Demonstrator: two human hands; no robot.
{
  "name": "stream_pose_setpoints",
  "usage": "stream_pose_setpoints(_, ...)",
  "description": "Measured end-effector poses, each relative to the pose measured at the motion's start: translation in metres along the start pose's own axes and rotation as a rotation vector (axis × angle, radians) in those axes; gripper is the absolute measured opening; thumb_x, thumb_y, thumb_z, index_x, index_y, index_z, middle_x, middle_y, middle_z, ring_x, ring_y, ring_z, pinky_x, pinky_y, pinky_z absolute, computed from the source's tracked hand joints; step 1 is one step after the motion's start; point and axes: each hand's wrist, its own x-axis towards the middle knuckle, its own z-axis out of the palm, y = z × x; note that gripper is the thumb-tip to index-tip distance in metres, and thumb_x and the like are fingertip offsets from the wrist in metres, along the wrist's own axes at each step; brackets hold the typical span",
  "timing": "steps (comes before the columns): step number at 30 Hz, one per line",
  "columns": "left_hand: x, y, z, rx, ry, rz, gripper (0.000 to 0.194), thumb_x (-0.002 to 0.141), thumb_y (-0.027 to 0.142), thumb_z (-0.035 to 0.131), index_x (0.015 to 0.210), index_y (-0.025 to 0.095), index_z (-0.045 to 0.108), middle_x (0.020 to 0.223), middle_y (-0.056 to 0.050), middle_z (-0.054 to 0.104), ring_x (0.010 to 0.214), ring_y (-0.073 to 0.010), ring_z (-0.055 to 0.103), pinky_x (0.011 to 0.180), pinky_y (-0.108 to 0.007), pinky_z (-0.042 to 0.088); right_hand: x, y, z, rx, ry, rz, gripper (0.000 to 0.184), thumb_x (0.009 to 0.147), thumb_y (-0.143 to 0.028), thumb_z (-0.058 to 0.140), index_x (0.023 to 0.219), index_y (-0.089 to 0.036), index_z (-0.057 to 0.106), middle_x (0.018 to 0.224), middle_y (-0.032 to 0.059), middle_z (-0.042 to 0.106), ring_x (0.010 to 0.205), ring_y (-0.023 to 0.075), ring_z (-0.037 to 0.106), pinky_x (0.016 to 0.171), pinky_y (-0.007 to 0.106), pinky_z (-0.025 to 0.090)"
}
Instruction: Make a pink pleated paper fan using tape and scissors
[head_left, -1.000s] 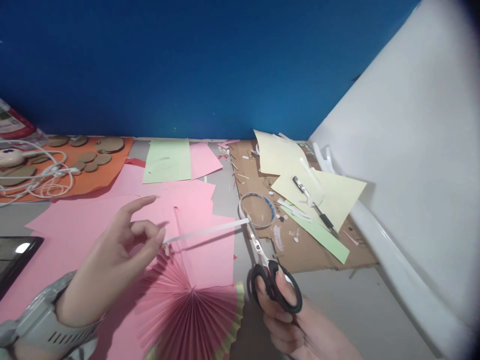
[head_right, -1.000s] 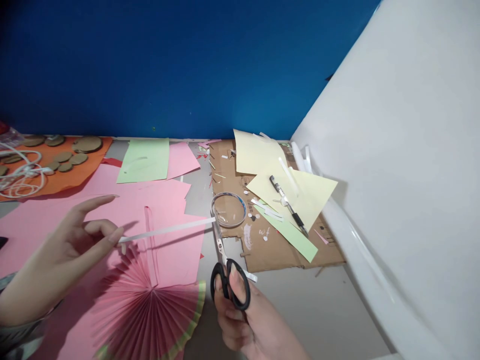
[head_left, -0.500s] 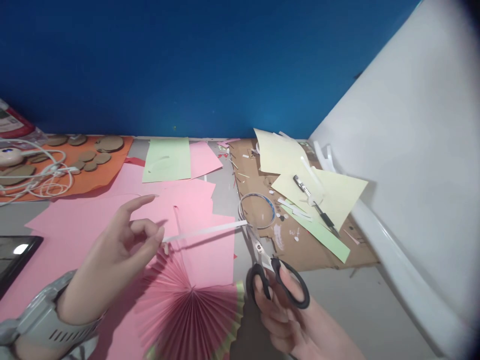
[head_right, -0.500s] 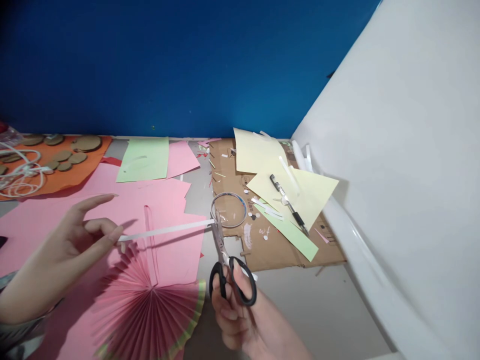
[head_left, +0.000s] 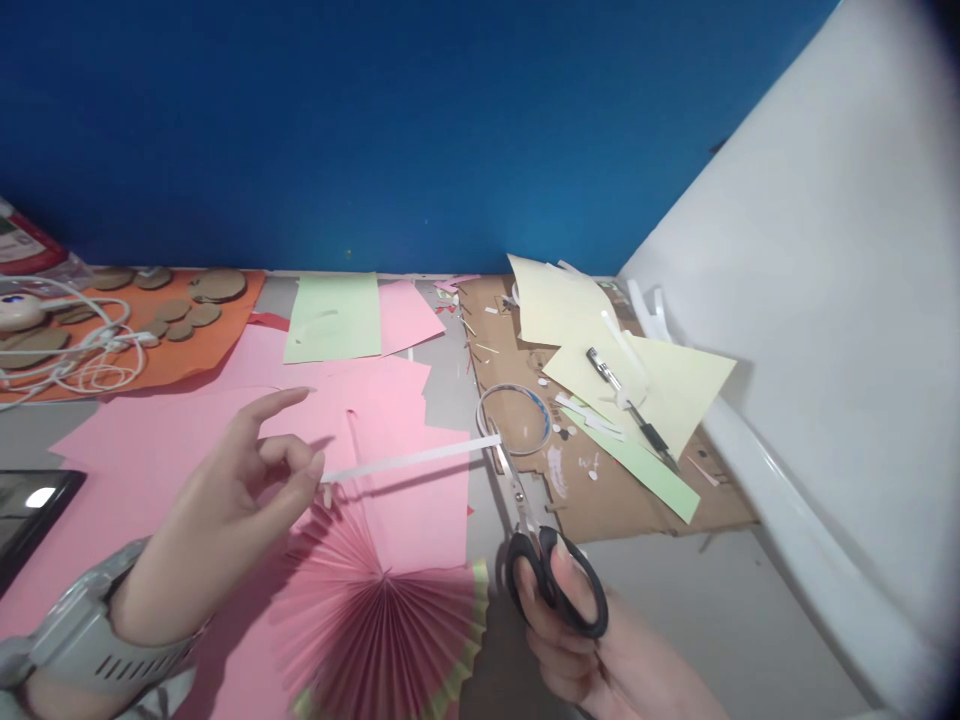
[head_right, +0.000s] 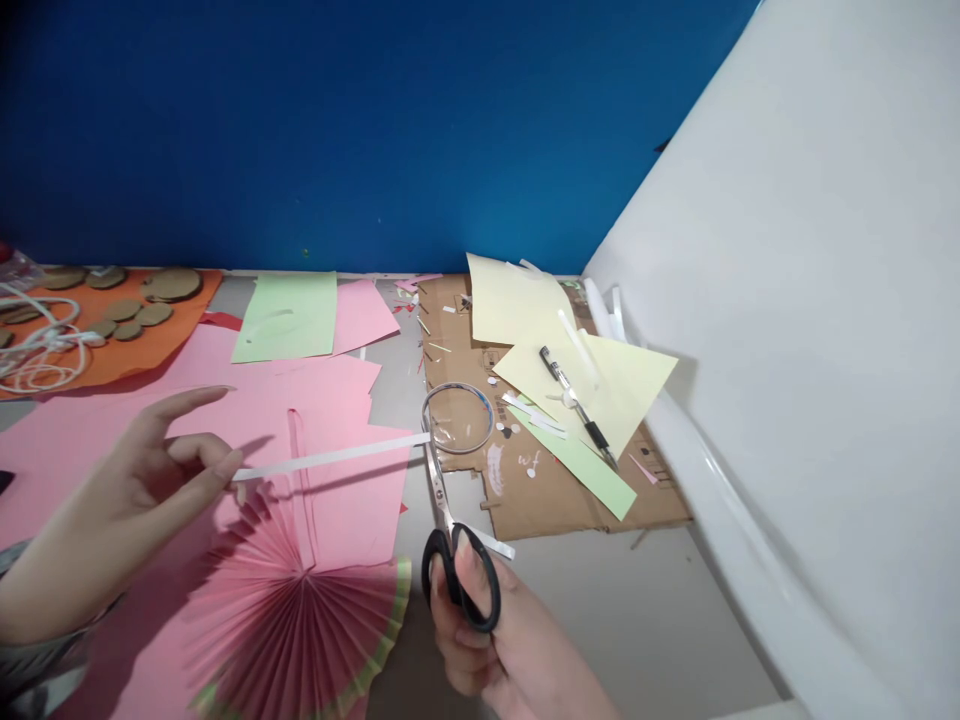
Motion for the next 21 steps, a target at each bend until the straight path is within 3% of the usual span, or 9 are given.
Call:
stream_pose_setpoints(8,0.0,-0.006,0.0,-0.029,-0.024,0.046,0.049,0.081,0.032,0.054,0.126,0.031,0.035,0.06,0.006,0.05,0.054,-0.013,0.051,0.093,-0.048,0.045,0.0,-0.003,0.0,0.048,-0.087,0.042,0.047,0.075,-0.058,0.059,0.078,-0.012,0.055,0.048,-0.0087,0.034,0.042,0.0009,0.021,0.041,0.014,0.017)
stream_pose_setpoints(15,0.002,-0.011,-0.004,-0.057,0.002,0.101,0.051,0.079,0.033,0.057,0.126,0.029,0.038,0.06,0.006,0.051,0.052,-0.0124,0.049,0.094,-0.05,0.044,-0.002,-0.004,0.0,-0.009,-0.056,0.009,0.039,0.076,-0.053,0.062,0.074,-0.015,0.054,0.045,-0.0091,0.033,0.041,0.002,0.018,0.041,0.015,0.015)
stream_pose_setpoints(21,0.003,-0.013,-0.004,-0.089,0.017,0.129,0.055,0.078,0.028,0.058,0.128,0.026,0.036,0.058,0.007,0.051,0.052,-0.0123,0.052,0.093,-0.048,0.046,-0.002,-0.005,0.0,0.007,-0.149,-0.01,0.05,0.07,-0.063,0.06,0.084,-0.015,0.059,0.065,-0.0025,0.043,0.055,0.005,0.029,0.047,0.016,0.022)
